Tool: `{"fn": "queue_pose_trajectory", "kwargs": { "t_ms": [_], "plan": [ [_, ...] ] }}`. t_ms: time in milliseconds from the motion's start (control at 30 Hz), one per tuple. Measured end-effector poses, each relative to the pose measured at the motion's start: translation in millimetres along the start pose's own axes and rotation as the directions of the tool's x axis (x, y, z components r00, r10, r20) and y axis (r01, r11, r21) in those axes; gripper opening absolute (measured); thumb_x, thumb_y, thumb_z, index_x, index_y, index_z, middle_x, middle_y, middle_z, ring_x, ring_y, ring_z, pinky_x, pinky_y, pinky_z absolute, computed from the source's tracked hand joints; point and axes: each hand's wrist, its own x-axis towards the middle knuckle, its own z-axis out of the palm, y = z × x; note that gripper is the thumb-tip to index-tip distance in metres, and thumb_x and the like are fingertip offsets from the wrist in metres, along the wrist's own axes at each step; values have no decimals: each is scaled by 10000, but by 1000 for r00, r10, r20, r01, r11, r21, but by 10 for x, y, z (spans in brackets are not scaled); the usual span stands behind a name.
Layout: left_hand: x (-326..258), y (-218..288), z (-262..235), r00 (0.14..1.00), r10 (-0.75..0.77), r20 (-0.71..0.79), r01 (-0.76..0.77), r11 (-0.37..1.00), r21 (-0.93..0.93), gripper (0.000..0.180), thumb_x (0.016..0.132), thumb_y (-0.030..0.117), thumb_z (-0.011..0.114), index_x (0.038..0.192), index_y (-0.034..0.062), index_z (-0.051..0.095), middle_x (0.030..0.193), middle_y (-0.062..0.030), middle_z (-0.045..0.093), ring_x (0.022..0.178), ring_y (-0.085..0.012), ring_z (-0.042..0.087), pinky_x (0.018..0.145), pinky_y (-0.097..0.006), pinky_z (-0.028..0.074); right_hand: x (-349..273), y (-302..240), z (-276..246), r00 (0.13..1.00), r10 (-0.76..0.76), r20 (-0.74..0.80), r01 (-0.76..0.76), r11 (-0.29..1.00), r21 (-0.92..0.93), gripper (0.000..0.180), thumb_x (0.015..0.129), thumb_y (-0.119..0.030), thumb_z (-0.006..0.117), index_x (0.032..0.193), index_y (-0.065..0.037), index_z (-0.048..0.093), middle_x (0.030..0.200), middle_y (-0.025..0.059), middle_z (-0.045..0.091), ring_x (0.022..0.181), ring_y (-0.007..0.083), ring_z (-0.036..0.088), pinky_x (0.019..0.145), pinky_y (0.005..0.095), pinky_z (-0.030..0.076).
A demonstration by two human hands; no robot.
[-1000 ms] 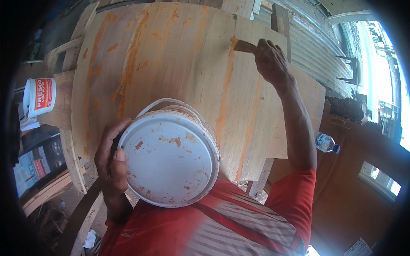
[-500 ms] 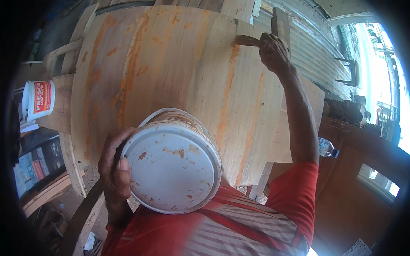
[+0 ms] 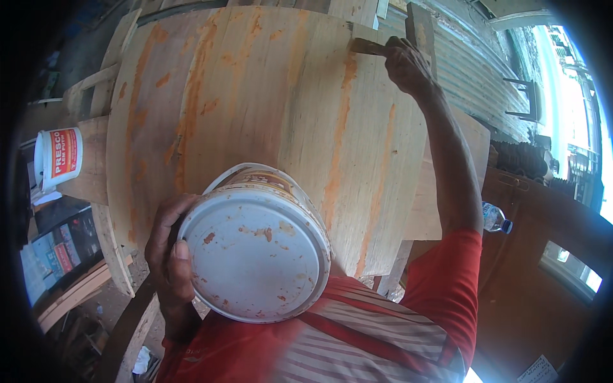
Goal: The person applies wood filler to a wooden board with a scraper, stirs the filler in a bucket, and adds water from a bottle.
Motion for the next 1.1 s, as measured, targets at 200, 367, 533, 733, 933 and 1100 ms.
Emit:
{"fn": "queue_pose_trajectory", "kwargs": {
  "t_ms": [200, 367, 533, 733, 933, 1100],
  "plan": [
    [-9, 12, 48, 999, -40, -34, 39, 998, -49, 567, 893, 332, 510, 1269, -84, 600, 1195, -221, 613, 1121, -320, 612, 989, -450, 481, 141, 185, 188, 994, -19, -110, 23, 999, 30, 381, 1048, -156, 417, 1254, -240, 726, 1032, 118, 644, 1012, 344, 613, 910, 457, 497],
    [20, 29, 56, 998, -58, -12, 57, 996, -72, 569, 894, 336, 513, 1262, -88, 601, 1194, -218, 613, 1124, -315, 609, 982, -447, 483, 204, 239, 133, 995, 83, -50, -83, 997, 2, 332, 1020, -154, 449, 1195, -189, 729, 1059, 119, 646, 1074, 347, 616, 941, 453, 502],
    [21, 10, 34, 999, -43, -9, 43, 997, -57, 571, 897, 339, 512, 1258, -95, 600, 1194, -220, 611, 1123, -314, 609, 981, -442, 482, 163, 130, 239, 996, 61, -70, -60, 998, 20, 344, 948, -99, 484, 1179, -157, 732, 1076, 136, 654, 1080, 359, 615, 919, 457, 516],
    [39, -1, 44, 999, -34, 4, 34, 998, -50, 575, 905, 350, 506, 1255, -96, 600, 1193, -221, 612, 1120, -314, 611, 978, -443, 484, 216, 230, 303, 989, 112, -99, -115, 993, -16, 452, 932, -27, 541, 1310, -212, 706, 1087, 139, 685, 1059, 333, 646, 942, 419, 524],
    [48, -18, 35, 1000, -22, 11, 23, 998, -60, 570, 913, 357, 507, 1252, -91, 603, 1193, -223, 611, 1115, -312, 613, 975, -441, 485, 332, 356, 308, 987, 106, -120, -113, 992, -58, 507, 918, 5, 516, 1335, -223, 693, 1039, 165, 663, 1045, 350, 628, 952, 443, 507],
    [71, -33, 16, 1000, -5, 12, 5, 999, -49, 566, 915, 355, 505, 1248, -92, 604, 1185, -224, 612, 1107, -315, 614, 972, -441, 485, 229, 155, 321, 989, 107, -104, -115, 991, -69, 504, 923, -11, 514, 1348, -221, 685, 1019, 179, 661, 1020, 356, 630, 944, 449, 512]
  ]
}}
